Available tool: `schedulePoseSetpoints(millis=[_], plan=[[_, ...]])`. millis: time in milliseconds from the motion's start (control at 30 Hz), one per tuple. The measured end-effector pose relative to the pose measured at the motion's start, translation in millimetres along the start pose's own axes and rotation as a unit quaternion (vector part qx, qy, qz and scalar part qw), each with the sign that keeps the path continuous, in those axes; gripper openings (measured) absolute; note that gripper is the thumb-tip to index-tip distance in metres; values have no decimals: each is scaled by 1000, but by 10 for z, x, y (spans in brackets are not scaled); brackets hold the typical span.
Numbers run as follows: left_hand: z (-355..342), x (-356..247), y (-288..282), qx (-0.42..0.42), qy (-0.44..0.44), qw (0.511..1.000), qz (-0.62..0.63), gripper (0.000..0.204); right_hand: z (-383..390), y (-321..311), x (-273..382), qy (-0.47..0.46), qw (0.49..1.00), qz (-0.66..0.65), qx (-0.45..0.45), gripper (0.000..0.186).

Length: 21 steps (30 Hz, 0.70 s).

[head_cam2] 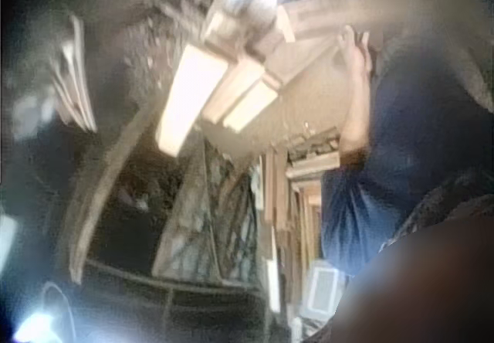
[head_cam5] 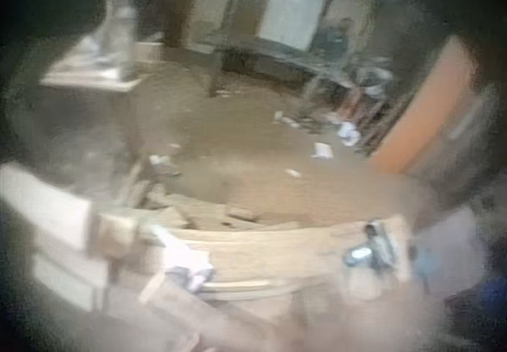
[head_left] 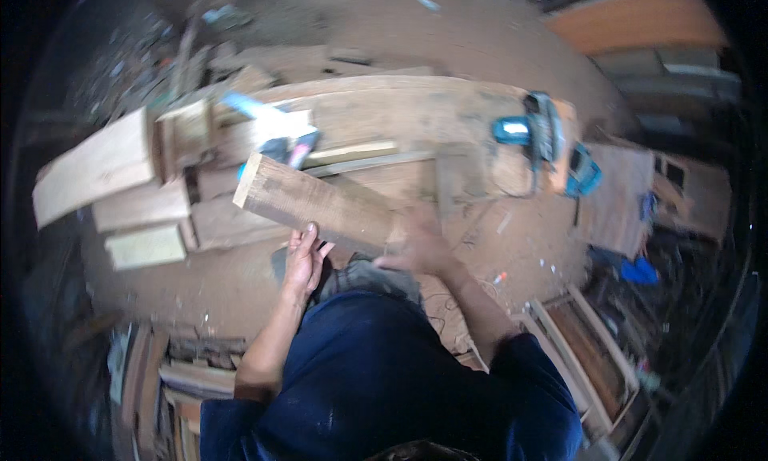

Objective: The person measures and marks wooden planks with a tape measure and a square ruler, then uses a circular saw to cut them into smaller pieces. The person repeatedly measures, marks, and cuts the wood, stacking the finished pieces on the workbench.

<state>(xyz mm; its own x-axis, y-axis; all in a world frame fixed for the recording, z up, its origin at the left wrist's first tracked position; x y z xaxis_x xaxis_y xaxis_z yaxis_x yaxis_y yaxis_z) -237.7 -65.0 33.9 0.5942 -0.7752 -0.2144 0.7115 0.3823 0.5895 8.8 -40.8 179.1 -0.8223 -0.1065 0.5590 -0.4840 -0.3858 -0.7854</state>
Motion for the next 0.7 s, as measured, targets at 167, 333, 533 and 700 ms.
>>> schedulePoseSetpoints(millis=[167, 333, 533, 700], plan=[[-105, 325, 1113, 71, -68, 990, -102, 39, 306, -32, -143, 57, 997, -10, -52, 103], [-274, 746, 1744, 86, -87, 982, -145, 38, 788, -319, -670, 125, 985, -34, -110, 97], [-553, 1254, 2256, 76, -85, 975, -192, 29, 1154, -660, -1263, 129, 979, -64, -143, 98], [-705, 1545, 2572, 78, -89, 979, -169, 28, 1304, -820, -1663, 123, 981, -42, -145, 100]])
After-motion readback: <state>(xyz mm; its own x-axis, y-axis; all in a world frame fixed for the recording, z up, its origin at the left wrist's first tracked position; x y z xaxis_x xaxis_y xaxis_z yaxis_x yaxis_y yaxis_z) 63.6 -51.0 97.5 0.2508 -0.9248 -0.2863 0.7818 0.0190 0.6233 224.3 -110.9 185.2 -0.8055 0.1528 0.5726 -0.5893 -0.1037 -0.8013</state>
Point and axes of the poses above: each hand's wrist, its own z-axis away from the middle knuckle, its own y-axis out of the palm, x = y × z, the point moved 5 cm from there along -z, towards the middle knuckle, and after that the axes turned 11 degrees about -y, right-handed, at the moved point
